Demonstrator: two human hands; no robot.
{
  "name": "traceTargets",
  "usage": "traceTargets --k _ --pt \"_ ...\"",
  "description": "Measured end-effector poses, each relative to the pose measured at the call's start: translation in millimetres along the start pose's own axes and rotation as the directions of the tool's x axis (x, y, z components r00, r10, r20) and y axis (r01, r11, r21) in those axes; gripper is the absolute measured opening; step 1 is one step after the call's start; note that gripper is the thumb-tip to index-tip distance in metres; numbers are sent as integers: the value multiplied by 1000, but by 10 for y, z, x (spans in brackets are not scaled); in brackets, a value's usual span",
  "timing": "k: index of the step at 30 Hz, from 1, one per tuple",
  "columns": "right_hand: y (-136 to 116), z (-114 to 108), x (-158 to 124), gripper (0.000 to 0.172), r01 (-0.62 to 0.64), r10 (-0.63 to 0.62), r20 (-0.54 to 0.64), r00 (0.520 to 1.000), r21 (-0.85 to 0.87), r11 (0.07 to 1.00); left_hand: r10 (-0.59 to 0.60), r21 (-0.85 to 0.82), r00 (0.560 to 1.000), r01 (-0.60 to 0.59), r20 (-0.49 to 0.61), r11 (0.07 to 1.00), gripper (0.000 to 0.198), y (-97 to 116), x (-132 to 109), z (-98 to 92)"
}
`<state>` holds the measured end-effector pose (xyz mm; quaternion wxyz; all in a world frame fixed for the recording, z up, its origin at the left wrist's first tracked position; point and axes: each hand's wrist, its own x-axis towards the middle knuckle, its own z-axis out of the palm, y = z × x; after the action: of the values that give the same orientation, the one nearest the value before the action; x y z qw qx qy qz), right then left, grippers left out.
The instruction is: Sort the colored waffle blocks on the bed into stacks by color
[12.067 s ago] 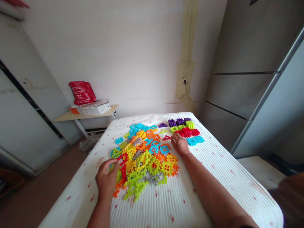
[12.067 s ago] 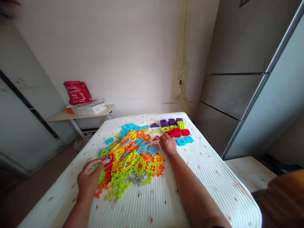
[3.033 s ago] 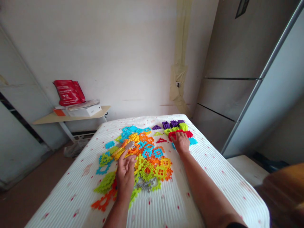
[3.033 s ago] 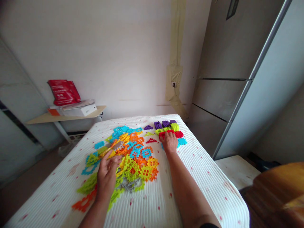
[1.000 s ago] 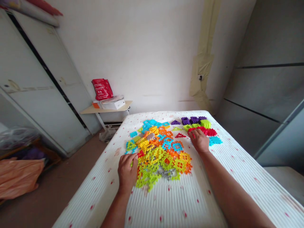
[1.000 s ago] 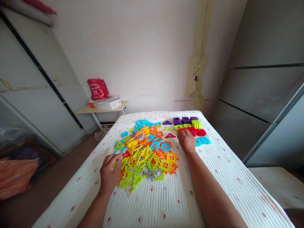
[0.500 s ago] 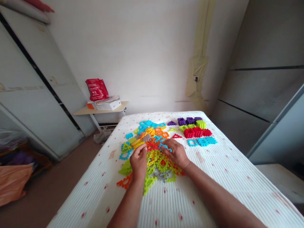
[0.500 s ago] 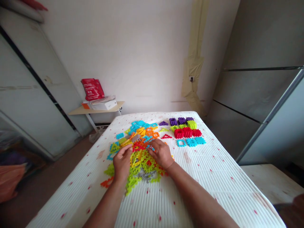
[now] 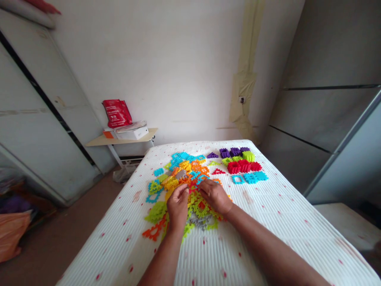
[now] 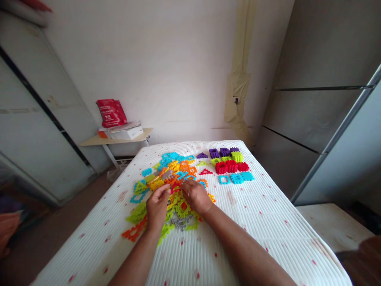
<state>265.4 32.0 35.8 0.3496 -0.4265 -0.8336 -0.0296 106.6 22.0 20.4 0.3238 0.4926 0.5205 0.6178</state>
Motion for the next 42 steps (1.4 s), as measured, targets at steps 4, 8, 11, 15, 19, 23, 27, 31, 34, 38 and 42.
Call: traceTargets --k 4,8,11,15,19,23,27,31,34,38,42 --pt "374 -33 41 21 -170 169 -22 985 -96 981 51 38 999 -50 -17 998 36 -48 -27 -7" --pt "767 -77 66 24 -421 440 -10 898 -313 851 117 71 993 -115 -16 991 32 -86 -41 -21" --pt "913 -59 68 24 -478 509 -12 861 -362 800 118 77 993 -116 -18 990 31 -120 -35 -23" --pt "974 -9 78 24 -523 566 -11 824 -396 755 111 91 994 -110 -8 990 30 -142 -30 -35" --pt "996 11 93 26 -542 597 6 802 -415 731 118 83 993 -117 -5 990 31 -137 -37 -53" --pt "1013 27 95 27 -545 611 26 791 -424 723 114 98 993 -112 -9 989 31 -101 -46 -58" --pt "1023 50 94 27 -542 614 37 788 -431 722 124 108 992 -123 -9 987 31 -64 -49 -57" --pt "994 43 103 28 -526 601 40 798 -439 728 124 100 992 -122 -14 988 30 -66 -49 -59" --pt "936 19 128 29 -474 552 64 831 -440 763 122 103 993 -120 -10 987 29 -79 -52 -64" --pt "872 14 183 32 -363 458 140 878 -428 828 136 112 991 -136 5 984 29 -101 -48 -74" --pt "853 41 253 33 -283 409 230 883 -433 856 145 138 989 -143 -6 980 27 -105 -37 -84"
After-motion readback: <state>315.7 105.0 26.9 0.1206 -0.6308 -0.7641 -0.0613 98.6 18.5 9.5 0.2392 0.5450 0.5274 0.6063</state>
